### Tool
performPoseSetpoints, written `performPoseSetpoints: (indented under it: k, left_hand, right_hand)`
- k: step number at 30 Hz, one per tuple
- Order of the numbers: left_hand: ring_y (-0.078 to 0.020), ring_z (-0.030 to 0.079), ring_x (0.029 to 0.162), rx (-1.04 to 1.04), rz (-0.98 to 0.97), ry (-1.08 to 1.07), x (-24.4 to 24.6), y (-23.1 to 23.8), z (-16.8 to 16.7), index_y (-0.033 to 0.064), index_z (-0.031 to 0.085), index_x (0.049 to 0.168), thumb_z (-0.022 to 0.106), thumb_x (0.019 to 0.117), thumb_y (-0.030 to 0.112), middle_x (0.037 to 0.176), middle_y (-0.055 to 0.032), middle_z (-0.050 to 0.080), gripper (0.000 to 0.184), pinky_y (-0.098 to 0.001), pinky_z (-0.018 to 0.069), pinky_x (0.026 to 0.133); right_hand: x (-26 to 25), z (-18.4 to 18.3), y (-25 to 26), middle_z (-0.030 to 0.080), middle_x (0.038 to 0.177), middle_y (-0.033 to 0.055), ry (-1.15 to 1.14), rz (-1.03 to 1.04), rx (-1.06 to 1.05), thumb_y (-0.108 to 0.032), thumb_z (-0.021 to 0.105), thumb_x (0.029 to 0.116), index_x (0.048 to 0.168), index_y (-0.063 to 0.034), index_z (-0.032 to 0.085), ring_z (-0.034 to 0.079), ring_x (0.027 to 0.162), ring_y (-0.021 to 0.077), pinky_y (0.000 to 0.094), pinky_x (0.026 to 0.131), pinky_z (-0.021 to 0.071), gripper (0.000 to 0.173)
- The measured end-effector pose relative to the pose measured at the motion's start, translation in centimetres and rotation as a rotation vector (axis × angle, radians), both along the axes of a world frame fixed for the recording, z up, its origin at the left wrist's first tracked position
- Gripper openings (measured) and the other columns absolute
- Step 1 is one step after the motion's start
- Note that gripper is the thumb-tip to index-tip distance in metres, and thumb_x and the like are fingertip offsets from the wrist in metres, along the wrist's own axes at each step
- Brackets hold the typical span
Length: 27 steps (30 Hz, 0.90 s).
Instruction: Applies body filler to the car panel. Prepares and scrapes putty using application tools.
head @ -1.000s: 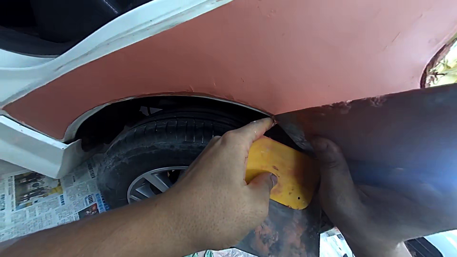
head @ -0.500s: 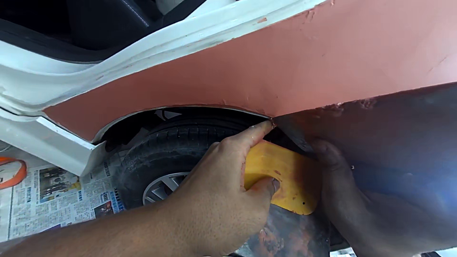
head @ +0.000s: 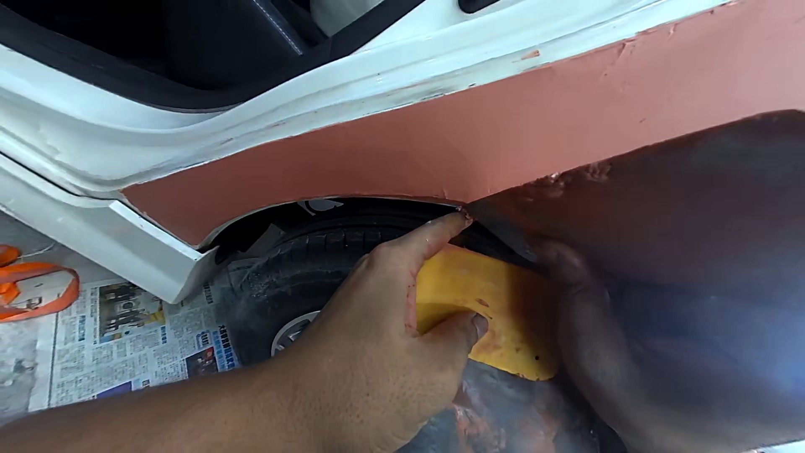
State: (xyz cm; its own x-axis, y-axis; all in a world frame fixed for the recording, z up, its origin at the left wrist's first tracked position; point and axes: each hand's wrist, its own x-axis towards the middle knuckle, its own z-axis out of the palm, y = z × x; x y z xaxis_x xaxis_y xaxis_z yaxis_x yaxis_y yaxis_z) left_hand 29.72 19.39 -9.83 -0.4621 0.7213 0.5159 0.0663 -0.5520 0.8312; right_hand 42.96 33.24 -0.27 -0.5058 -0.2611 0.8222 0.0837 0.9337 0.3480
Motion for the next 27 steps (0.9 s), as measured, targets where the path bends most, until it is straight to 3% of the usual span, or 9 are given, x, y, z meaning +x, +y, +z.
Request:
performPoseSetpoints:
  k: [11,22,27]
  left_hand:
    - [-0.0107,0.072,0.102,0.019,-0.03,-0.069,-0.9,-1.0,-0.9,0.0264,0.05,0.151,0.077,0.0901,0.01,0.119,0.0028,0.072,0.069,-0.0276,0.0632,0.088]
    - [-0.0094,0.072,0.099,-0.078,-0.008,-0.027,-1.5,-1.9,-0.2,0.03,0.051,0.148,0.078,0.0892,0.01,0.115,0.0039,0.072,0.068,-0.0276,0.0643,0.084]
    - [-0.0079,0.072,0.099,-0.089,0.002,-0.001,-1.7,-2.2,-0.1,0.0272,0.051,0.148,0.078,0.0889,0.012,0.114,0.0047,0.072,0.067,-0.027,0.0641,0.084]
  right_hand:
    - [-1.8,0.0,-0.9,0.072,0.09,0.0005,-0.063,0.034,0.045,-0.025,0.069,0.0951,0.102,-0.011,0.065,0.07,0.079,0.0073,0.0267,0.068,0.0579,0.016]
    - [-1.7,1.5,-1.9,0.071,0.099,0.0012,-0.163,-0.051,0.028,-0.027,0.069,0.096,0.113,-0.0099,0.063,0.071,0.089,0.0074,0.0307,0.077,0.061,0.025]
    - [-2.1,1.7,-2.9,0.069,0.091,0.0085,-0.161,-0.019,-0.009,-0.017,0.073,0.0929,0.113,-0.0022,0.057,0.071,0.08,0.0154,0.035,0.07,0.0619,0.029]
